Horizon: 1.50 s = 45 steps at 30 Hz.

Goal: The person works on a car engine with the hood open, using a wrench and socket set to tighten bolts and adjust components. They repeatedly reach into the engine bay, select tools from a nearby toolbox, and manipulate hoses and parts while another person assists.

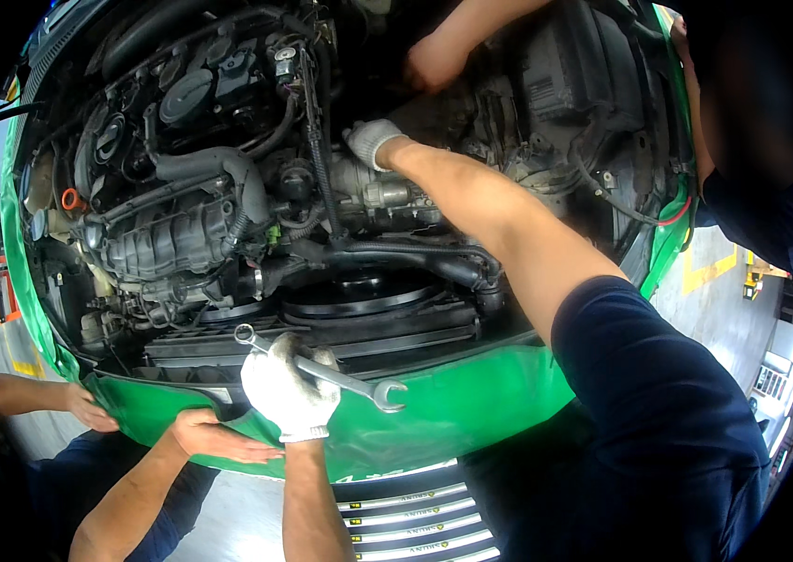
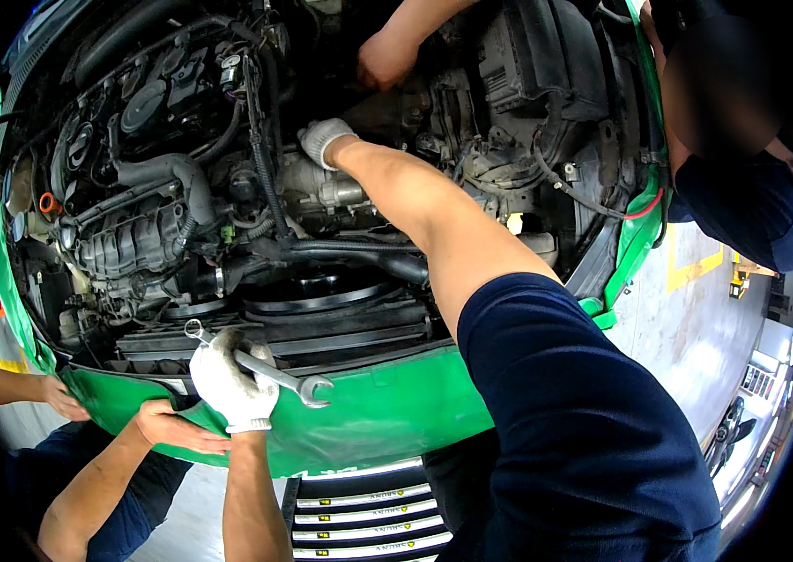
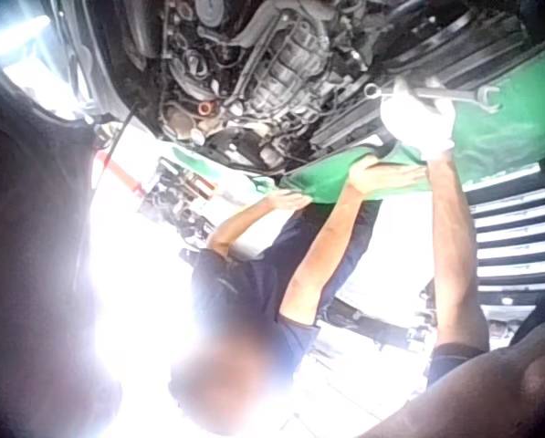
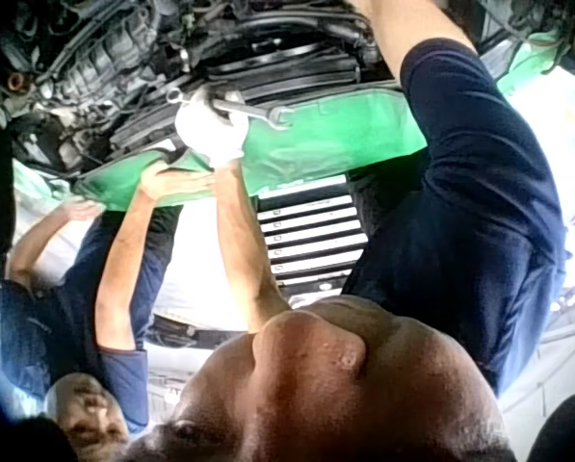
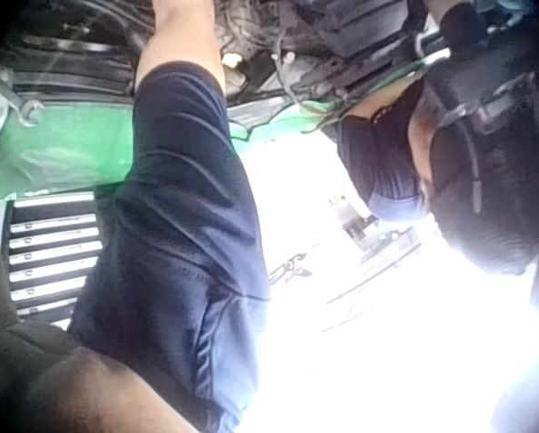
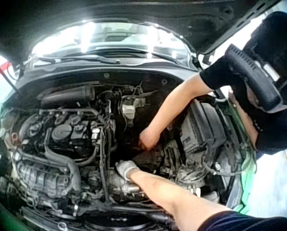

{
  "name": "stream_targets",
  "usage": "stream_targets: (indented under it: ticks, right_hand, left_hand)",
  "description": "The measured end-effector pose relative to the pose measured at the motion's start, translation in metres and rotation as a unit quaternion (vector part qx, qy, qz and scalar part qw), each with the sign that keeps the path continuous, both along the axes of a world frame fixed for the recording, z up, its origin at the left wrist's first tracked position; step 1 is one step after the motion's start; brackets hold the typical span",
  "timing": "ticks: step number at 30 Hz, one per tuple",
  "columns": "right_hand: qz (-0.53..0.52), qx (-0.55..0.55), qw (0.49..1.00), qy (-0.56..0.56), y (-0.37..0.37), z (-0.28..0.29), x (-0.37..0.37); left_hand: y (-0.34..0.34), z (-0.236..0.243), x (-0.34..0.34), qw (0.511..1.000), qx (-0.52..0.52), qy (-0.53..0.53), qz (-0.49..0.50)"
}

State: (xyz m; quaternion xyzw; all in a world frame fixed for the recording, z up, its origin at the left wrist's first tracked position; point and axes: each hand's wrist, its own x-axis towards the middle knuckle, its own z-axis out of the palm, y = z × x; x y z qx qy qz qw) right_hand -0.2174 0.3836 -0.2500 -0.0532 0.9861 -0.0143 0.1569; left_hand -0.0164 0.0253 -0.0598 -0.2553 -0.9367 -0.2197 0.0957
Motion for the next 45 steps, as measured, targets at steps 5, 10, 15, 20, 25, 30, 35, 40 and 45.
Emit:
stream_targets:
  ticks: [5, 10, 15, 20, 25, 30, 35, 40, 45]
  right_hand:
    - [-0.063, 0.006, 0.998, 0.02, -0.003, -0.003, -0.002]
    - [-0.07, -0.012, 0.997, -0.043, -0.008, 0.0, -0.014]
    - [-0.044, 0.021, 0.999, -0.022, -0.014, 0.008, -0.004]
    - [-0.059, -0.015, 0.998, -0.024, -0.005, 0.003, -0.006]
    - [-0.099, -0.007, 0.995, -0.03, -0.011, 0.004, -0.008]
    - [-0.065, -0.008, 0.998, -0.024, 0.005, -0.012, -0.003]
    - [-0.091, 0.001, 0.995, -0.034, -0.025, 0.023, -0.005]
    - [-0.122, -0.047, 0.987, -0.094, -0.003, 0.008, -0.011]
    - [-0.088, -0.008, 0.993, -0.076, -0.014, 0.013, -0.01]
  left_hand:
    - [0.001, 0.003, -0.002, 1.0, -0.001, 0.006, -0.002]
    - [0.003, 0.004, -0.003, 1.0, 0.004, 0.018, -0.006]
    - [0.002, 0.004, -0.004, 1.0, 0.01, 0.027, -0.011]
    - [0.001, 0.003, -0.001, 1.0, -0.002, -0.008, 0.013]
    - [-0.002, 0.003, 0.0, 1.0, 0.0, 0.008, 0.012]
    - [0.004, 0.002, -0.002, 1.0, 0.01, -0.001, -0.001]
    - [-0.005, 0.006, -0.003, 1.0, 0.002, 0.029, -0.01]
    - [0.003, 0.004, -0.004, 1.0, 0.002, 0.018, -0.018]
    - [0.001, 0.004, -0.003, 1.0, 0.001, 0.027, -0.003]
